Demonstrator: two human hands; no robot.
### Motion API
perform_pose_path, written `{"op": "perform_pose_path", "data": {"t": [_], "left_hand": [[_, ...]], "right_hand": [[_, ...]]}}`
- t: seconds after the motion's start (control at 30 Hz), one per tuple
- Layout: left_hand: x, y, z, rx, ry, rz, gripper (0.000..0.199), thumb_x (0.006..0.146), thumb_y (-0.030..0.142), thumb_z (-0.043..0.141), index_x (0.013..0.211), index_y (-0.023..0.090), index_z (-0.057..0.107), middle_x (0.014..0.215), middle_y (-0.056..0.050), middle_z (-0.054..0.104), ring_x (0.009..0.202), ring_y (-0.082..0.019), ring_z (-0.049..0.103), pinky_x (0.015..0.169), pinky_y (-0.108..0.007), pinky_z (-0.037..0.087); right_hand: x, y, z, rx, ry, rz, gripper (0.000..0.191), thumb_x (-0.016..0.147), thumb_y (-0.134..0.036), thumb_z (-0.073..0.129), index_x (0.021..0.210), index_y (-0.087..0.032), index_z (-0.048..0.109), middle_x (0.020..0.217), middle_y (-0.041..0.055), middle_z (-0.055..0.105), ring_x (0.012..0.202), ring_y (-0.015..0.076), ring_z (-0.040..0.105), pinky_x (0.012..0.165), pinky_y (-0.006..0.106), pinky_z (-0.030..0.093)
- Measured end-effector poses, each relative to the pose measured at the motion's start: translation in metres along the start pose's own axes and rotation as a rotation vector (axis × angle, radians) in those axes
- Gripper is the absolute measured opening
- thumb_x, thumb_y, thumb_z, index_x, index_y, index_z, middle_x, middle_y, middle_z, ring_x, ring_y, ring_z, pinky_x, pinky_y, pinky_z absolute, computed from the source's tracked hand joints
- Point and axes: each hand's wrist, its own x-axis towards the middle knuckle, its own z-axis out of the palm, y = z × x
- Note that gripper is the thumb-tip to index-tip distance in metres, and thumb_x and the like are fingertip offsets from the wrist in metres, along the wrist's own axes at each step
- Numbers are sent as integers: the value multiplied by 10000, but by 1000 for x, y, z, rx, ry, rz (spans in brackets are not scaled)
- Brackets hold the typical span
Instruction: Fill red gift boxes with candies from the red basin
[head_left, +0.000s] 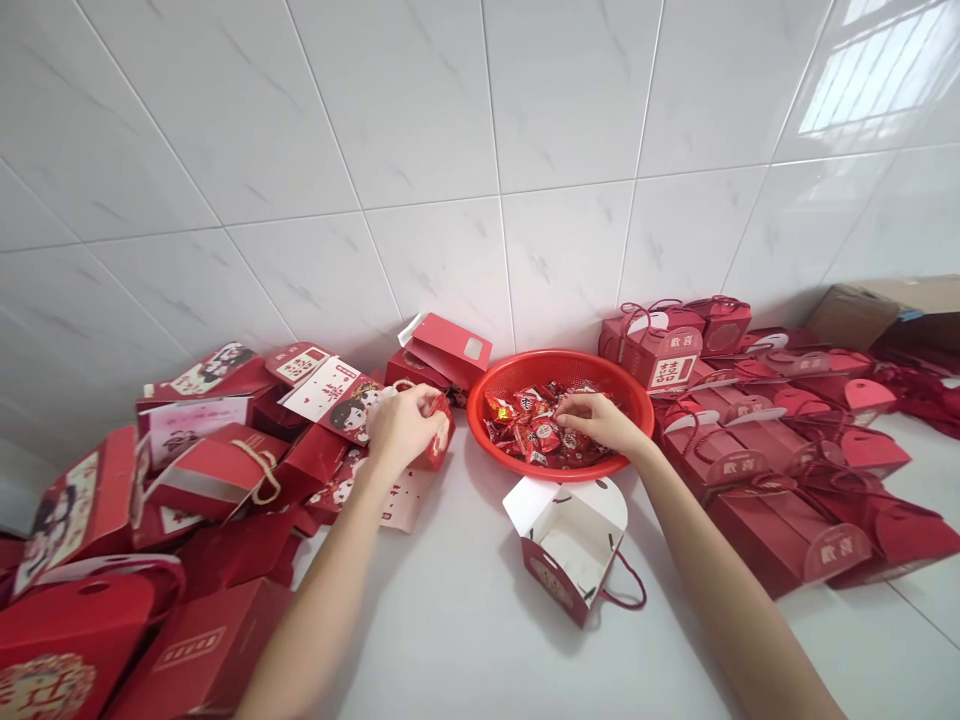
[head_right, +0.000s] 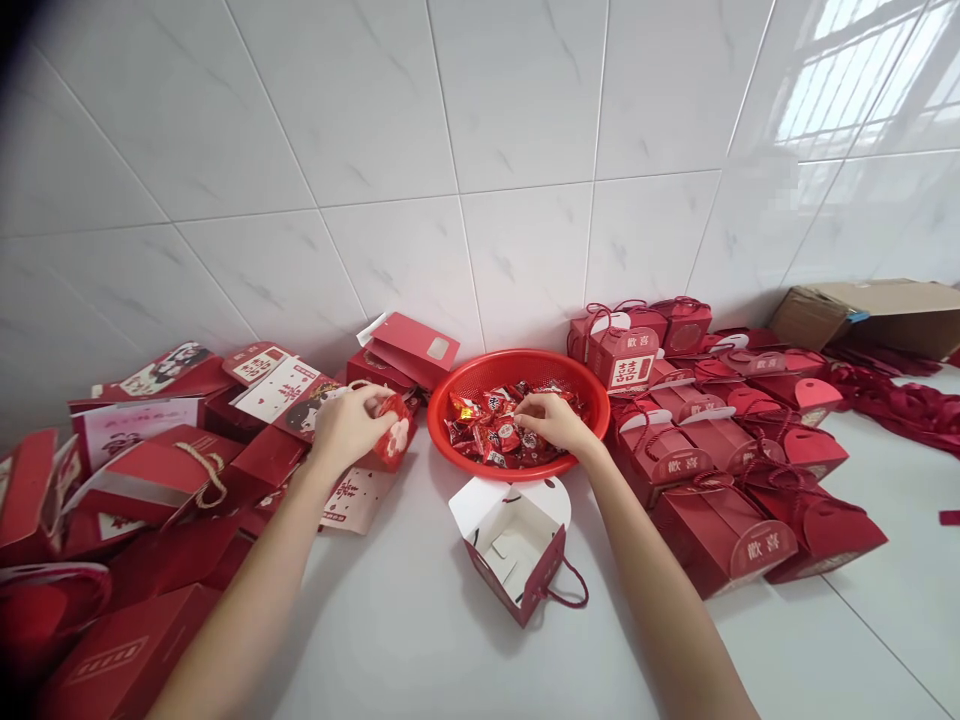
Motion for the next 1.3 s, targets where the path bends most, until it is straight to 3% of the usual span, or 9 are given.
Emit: {"op": "perform_pose_path", "data": {"t": [0.1, 0.2, 0.37, 0.53, 0.7, 0.77, 0.87, 1.07, 1.3], "left_hand": [[9, 7, 24, 44, 33, 24, 247, 735, 254, 621, 941, 240, 758, 738, -14, 733, 818, -249, 665, 805, -329, 480], [18, 5, 48, -74, 51, -15, 249, 759, 308, 629, 954, 226, 761, 776, -28, 749, 820, -251, 666, 822, -343, 483], [35, -5, 69, -445, 129, -147, 248, 719, 384, 658, 843, 188, 746, 768, -44, 744, 794, -229, 670, 803, -340, 500], [43, -6, 64, -774, 97, -266, 417, 639, 437, 702, 933, 143, 715, 708, -25, 673, 665, -185, 624, 580, -274, 498], [36, 17, 41, -585, 105, 14, 339, 685, 377, 667, 949, 172, 727, 717, -16, 688, 697, -190, 645, 682, -298, 528], [34, 32, 37, -527, 19, 171, 277, 729, 353, 631, 908, 172, 742, 772, -34, 727, 727, -193, 665, 728, -301, 533], [38, 54, 45, -437, -263, 395, 267, 788, 319, 599, 939, 175, 764, 837, -43, 765, 761, -197, 694, 749, -291, 545], [78, 85, 89, 90, -747, 592, 408, 818, 109, 504, 1121, 224, 752, 1191, -10, 747, 1085, -166, 683, 935, -198, 490], [102, 103, 148, 281, -850, 565, 407, 690, 266, 730, 1097, 256, 748, 1193, -62, 740, 1090, -275, 674, 936, -313, 513]], "right_hand": [[0, -1, 0, 9, 6, -3, 212, 739, -408, 709, 776, -199, 705, 785, 37, 721, 748, 208, 665, 707, 320, 517], [1, 0, 1, 21, 52, -7, 205, 730, -402, 713, 773, -202, 712, 774, 39, 727, 732, 210, 671, 691, 325, 529], [3, 0, -1, 96, 379, -3, 168, 702, -350, 699, 778, -201, 699, 769, 41, 726, 696, 199, 662, 692, 337, 526], [3, 0, -7, 333, 680, 84, 215, 632, -367, 715, 762, -202, 669, 748, 34, 705, 657, 183, 631, 635, 317, 504], [5, 0, -8, 449, 758, 121, 216, 563, -341, 728, 711, -200, 658, 712, 25, 684, 638, 163, 594, 607, 291, 474], [5, -1, -7, 449, 762, 117, 213, 559, -339, 728, 705, -201, 659, 707, 23, 681, 644, 163, 591, 606, 288, 468], [4, -2, -7, 451, 749, 127, 208, 557, -339, 725, 699, -198, 664, 712, 23, 679, 648, 161, 589, 605, 286, 464], [3, -5, -7, 463, 725, 130, 206, 546, -337, 717, 685, -193, 672, 730, 31, 689, 631, 152, 582, 580, 276, 458], [4, -5, -6, 474, 708, 125, 185, 541, -321, 716, 664, -194, 660, 678, 19, 675, 593, 145, 576, 552, 265, 448]]}}
